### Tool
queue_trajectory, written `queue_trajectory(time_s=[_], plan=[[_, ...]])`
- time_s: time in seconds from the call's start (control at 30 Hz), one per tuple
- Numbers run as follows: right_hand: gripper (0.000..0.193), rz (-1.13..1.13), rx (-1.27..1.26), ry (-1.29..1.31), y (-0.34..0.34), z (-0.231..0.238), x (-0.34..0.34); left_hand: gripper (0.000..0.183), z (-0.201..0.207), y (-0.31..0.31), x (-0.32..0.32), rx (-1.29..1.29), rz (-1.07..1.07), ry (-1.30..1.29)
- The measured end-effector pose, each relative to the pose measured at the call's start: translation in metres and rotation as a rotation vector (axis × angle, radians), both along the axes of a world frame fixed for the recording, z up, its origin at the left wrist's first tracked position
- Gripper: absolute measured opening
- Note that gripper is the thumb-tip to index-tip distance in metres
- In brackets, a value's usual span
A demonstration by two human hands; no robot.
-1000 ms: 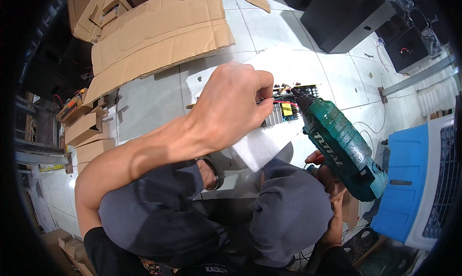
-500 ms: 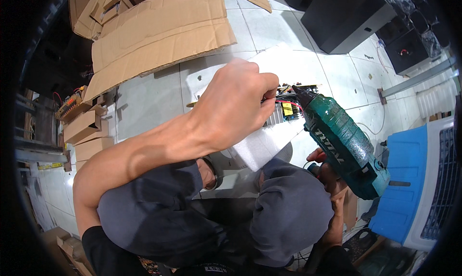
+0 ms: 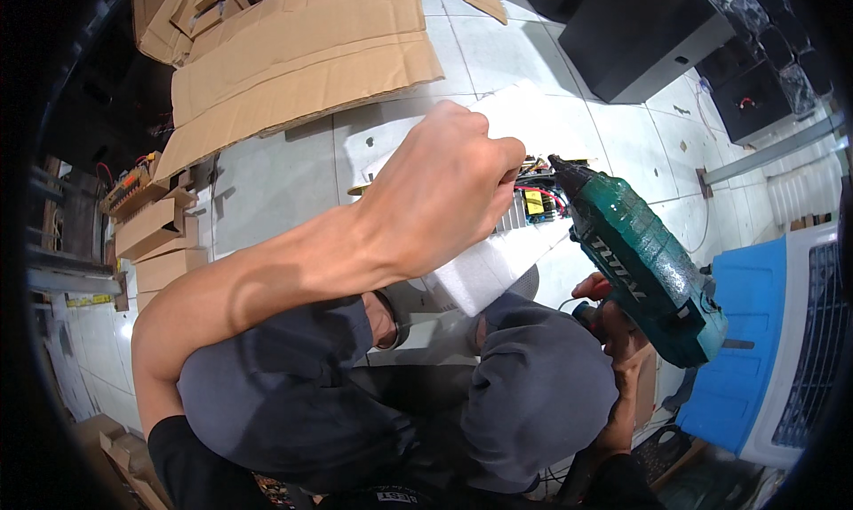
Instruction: The person unpacks a circuit board from a cardboard box and places it on a foam pad. They then use a green heat gun to apply heat to specific components on the board while holding it steady with their other hand. The person continues to manipulate the board and apply heat to different areas.
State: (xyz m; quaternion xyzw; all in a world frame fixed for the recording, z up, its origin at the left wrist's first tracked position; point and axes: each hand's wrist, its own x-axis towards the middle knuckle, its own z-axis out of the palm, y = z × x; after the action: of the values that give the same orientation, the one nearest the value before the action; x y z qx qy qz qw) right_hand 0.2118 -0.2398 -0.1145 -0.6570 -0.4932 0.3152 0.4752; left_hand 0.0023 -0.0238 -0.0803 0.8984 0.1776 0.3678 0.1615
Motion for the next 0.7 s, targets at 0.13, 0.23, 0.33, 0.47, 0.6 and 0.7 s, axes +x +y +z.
queue_trajectory(time_s=[0.13,0.23,0.33,0.47,0.6,0.7], plan=[[0.029,0.034,0.038,0.067,-0.002,-0.005,0.005,0.010,-0.001,0.000,-0.001,-0.001,0.007,0.004],[0.028,0.042,0.007,0.007,-0.008,-0.004,0.009,0.009,0.000,0.001,0.001,0.005,-0.006,0.002],[0.028,0.033,-0.023,0.025,-0.009,-0.002,0.007,0.009,-0.001,0.001,0.002,0.009,-0.009,0.000],[0.029,0.008,0.018,-0.057,-0.005,-0.002,0.001,0.009,-0.001,0.001,0.002,0.025,-0.022,-0.006],[0.027,0.025,-0.005,-0.043,-0.001,0.000,0.001,0.010,-0.001,0.001,0.000,0.044,-0.033,-0.014],[0.027,0.028,0.009,-0.068,0.000,-0.005,0.004,0.011,0.000,0.001,0.001,0.059,-0.047,-0.015]])
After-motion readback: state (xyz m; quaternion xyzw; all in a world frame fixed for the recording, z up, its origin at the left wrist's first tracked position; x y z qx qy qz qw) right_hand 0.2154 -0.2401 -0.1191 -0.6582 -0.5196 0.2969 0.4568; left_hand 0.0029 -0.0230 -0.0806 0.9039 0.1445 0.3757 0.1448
